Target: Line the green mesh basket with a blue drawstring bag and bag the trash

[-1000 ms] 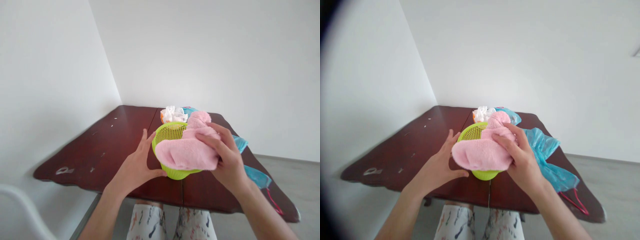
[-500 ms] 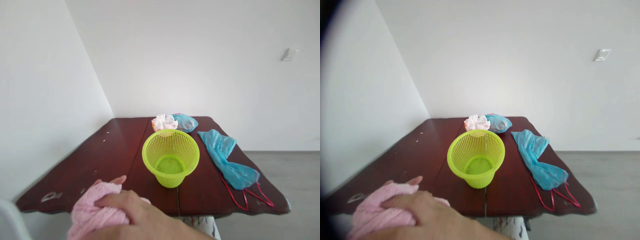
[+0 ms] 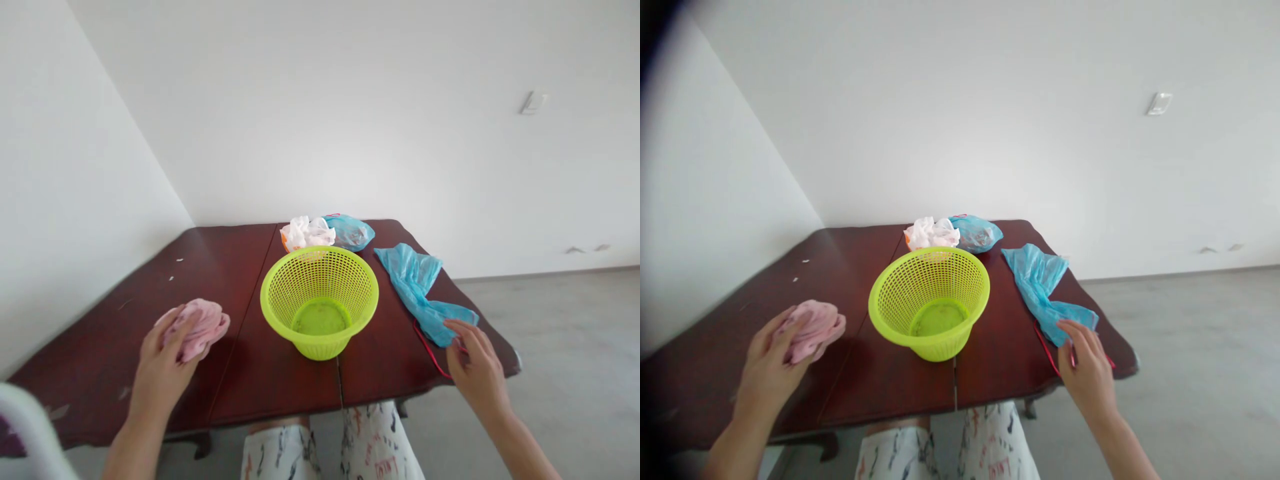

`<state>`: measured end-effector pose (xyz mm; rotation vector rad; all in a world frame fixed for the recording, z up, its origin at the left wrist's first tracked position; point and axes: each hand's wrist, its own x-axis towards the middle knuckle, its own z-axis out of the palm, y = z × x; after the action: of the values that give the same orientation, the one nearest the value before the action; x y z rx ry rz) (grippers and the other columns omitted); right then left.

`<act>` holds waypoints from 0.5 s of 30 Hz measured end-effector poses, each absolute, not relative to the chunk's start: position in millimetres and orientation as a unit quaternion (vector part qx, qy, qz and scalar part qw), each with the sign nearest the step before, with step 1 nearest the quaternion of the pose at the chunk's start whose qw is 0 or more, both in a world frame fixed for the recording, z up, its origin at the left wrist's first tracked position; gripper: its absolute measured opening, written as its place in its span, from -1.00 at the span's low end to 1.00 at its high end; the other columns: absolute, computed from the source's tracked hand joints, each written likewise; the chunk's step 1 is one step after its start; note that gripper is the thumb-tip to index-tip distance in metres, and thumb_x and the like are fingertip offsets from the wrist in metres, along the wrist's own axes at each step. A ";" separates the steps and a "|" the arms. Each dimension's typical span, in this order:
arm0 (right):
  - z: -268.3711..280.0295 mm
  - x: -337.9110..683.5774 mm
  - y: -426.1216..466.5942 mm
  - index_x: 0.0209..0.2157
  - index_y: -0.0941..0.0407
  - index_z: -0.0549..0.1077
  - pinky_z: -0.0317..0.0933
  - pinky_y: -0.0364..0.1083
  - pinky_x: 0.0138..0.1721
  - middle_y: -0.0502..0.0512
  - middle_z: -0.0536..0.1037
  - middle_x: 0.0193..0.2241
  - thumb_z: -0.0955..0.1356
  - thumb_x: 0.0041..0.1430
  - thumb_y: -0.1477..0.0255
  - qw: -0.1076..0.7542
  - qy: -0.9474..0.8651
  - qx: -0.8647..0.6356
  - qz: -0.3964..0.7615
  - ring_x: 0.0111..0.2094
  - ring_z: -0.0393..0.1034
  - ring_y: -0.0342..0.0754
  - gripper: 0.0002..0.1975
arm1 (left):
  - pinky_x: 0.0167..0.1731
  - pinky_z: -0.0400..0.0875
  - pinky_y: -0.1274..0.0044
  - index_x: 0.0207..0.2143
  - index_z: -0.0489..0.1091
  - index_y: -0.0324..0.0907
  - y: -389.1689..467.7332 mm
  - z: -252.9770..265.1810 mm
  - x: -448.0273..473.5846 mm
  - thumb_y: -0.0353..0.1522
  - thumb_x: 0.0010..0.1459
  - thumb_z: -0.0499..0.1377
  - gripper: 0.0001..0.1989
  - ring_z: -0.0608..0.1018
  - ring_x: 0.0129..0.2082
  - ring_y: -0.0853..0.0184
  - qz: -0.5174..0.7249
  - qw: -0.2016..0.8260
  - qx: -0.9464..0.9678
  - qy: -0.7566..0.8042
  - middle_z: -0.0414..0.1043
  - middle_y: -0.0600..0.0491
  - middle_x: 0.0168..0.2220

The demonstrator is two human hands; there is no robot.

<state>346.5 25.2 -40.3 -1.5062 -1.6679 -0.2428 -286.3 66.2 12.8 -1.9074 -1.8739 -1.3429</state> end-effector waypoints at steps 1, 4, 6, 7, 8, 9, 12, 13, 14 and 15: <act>-44.9 368.3 31.9 0.27 -0.05 0.61 0.49 0.42 0.37 0.33 0.71 0.27 0.35 0.42 0.47 0.377 -0.670 -0.631 -0.102 0.28 0.64 0.40 -0.53 | 0.58 0.37 -0.22 0.21 0.61 0.27 73.7 10.0 -287.5 -0.21 0.46 0.27 -0.67 0.51 0.53 -0.19 -0.423 0.063 -0.648 -0.631 0.57 0.17 0.41; -60.3 408.7 47.6 0.28 -0.07 0.67 0.31 0.51 0.47 0.26 0.68 0.39 0.30 0.33 0.44 0.286 -0.663 -0.686 -0.089 0.41 0.55 0.44 -0.43 | 0.54 0.17 -0.44 0.14 0.62 0.21 87.7 5.6 -288.4 -0.12 0.54 0.15 -0.71 0.48 0.54 -0.31 -0.335 0.061 -0.664 -0.666 0.66 0.10 0.32; -70.3 416.7 56.1 0.05 -0.08 0.75 0.23 0.55 0.46 0.25 0.79 0.23 0.31 0.29 0.37 0.276 -0.658 -0.698 -0.054 0.30 0.63 0.44 -0.56 | 0.51 -0.02 -0.56 0.18 0.61 0.19 86.8 9.2 -289.6 -0.04 0.50 0.20 -0.67 0.39 0.59 -0.46 -0.301 0.088 -0.660 -0.683 0.62 0.04 0.39; -74.1 416.3 60.2 -0.08 -0.07 0.74 0.23 0.54 0.43 0.26 0.83 0.11 0.32 0.28 0.33 0.277 -0.660 -0.698 -0.036 0.22 0.67 0.42 -0.65 | 0.51 -0.07 -0.58 0.21 0.61 0.20 83.2 13.7 -290.3 -0.02 0.47 0.24 -0.64 0.35 0.61 -0.49 -0.299 0.105 -0.654 -0.687 0.59 0.03 0.44; -76.5 414.0 64.1 -0.18 -0.06 0.71 0.26 0.50 0.38 0.26 0.85 0.01 0.33 0.29 0.30 0.280 -0.661 -0.695 -0.020 0.14 0.70 0.41 -0.72 | 0.52 -0.10 -0.57 0.24 0.59 0.23 78.0 20.2 -290.2 -0.01 0.45 0.27 -0.61 0.34 0.62 -0.49 -0.306 0.121 -0.646 -0.688 0.55 0.05 0.49; -77.0 410.0 67.7 -0.24 -0.04 0.67 0.29 0.46 0.33 0.26 0.84 -0.07 0.33 0.32 0.26 0.285 -0.662 -0.693 -0.010 0.07 0.71 0.38 -0.75 | 0.54 -0.09 -0.53 0.27 0.58 0.27 71.6 28.5 -288.7 -0.01 0.43 0.28 -0.59 0.33 0.63 -0.46 -0.320 0.136 -0.640 -0.685 0.52 0.10 0.52; -64.2 391.5 74.8 -0.17 -0.02 0.59 0.38 0.30 0.18 0.23 0.80 -0.19 0.30 0.45 0.21 0.306 -0.660 -0.686 -0.003 -0.07 0.71 0.29 -0.75 | 0.60 0.11 -0.34 0.27 0.58 0.35 50.5 58.2 -269.7 0.06 0.35 0.34 -0.53 0.41 0.59 -0.33 -0.386 0.137 -0.634 -0.656 0.56 0.20 0.46; -54.2 383.3 75.2 -0.12 -0.01 0.57 0.41 0.23 0.10 0.20 0.77 -0.22 0.29 0.49 0.19 0.322 -0.654 -0.684 0.006 -0.13 0.70 0.25 -0.75 | 0.57 0.24 -0.26 0.26 0.60 0.35 43.9 67.3 -258.0 0.09 0.28 0.38 -0.49 0.47 0.53 -0.29 -0.403 0.113 -0.640 -0.644 0.60 0.19 0.40; -41.4 373.9 74.4 -0.08 -0.01 0.55 0.43 0.16 -0.01 0.17 0.75 -0.25 0.29 0.52 0.17 0.348 -0.645 -0.680 0.020 -0.20 0.67 0.19 -0.75 | 0.50 0.37 -0.20 0.25 0.60 0.33 37.5 74.8 -244.2 0.10 0.23 0.42 -0.44 0.53 0.45 -0.26 -0.412 0.078 -0.647 -0.636 0.66 0.16 0.32; -26.3 363.2 72.4 -0.04 -0.01 0.52 0.41 0.08 -0.13 0.12 0.71 -0.28 0.31 0.54 0.15 0.383 -0.631 -0.674 0.041 -0.28 0.62 0.14 -0.75 | 0.42 0.47 -0.15 0.26 0.61 0.31 31.2 80.4 -229.0 0.10 0.19 0.45 -0.41 0.59 0.37 -0.23 -0.411 0.037 -0.661 -0.627 0.69 0.12 0.25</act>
<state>363.2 72.4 -26.3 -1.7181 -1.6087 0.1040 -229.0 31.2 80.4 -2.0277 -1.9256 -1.2606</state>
